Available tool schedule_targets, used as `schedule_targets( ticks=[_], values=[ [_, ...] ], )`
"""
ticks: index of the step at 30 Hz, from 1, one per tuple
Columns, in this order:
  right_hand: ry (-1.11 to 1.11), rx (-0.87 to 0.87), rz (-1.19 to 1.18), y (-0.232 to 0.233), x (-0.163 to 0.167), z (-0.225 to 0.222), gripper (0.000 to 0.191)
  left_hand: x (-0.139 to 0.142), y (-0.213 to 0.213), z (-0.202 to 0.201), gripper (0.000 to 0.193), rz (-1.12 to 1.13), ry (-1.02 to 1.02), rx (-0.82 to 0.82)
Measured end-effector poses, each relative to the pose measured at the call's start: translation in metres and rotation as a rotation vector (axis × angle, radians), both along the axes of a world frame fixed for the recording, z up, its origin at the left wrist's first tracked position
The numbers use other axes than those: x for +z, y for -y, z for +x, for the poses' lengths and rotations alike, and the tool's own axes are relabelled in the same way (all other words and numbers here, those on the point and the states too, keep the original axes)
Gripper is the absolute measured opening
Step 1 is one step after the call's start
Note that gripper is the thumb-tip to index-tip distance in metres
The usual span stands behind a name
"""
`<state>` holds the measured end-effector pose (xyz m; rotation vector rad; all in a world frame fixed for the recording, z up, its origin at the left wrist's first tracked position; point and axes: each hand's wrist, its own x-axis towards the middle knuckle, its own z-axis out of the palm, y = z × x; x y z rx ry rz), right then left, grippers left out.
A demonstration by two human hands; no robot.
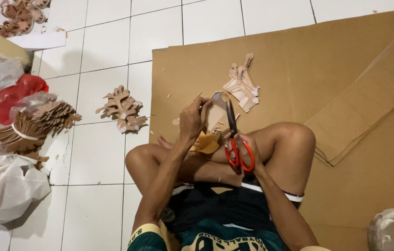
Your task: The person sits on the floor and uses scissors to trim the edges of small leather pieces. They repeatedly pick up a piece, cut along its outline, and place the finished piece aside on the floor.
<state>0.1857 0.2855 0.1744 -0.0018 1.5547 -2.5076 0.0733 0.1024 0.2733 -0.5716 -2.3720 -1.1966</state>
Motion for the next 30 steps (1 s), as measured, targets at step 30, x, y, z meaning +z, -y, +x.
schedule_targets(
  ticks=[30],
  values=[
    [-0.152, -0.363, 0.231, 0.031, 0.057, 0.054, 0.044, 0.033, 0.047, 0.105, 0.015, 0.006, 0.019, -0.036]
  ],
)
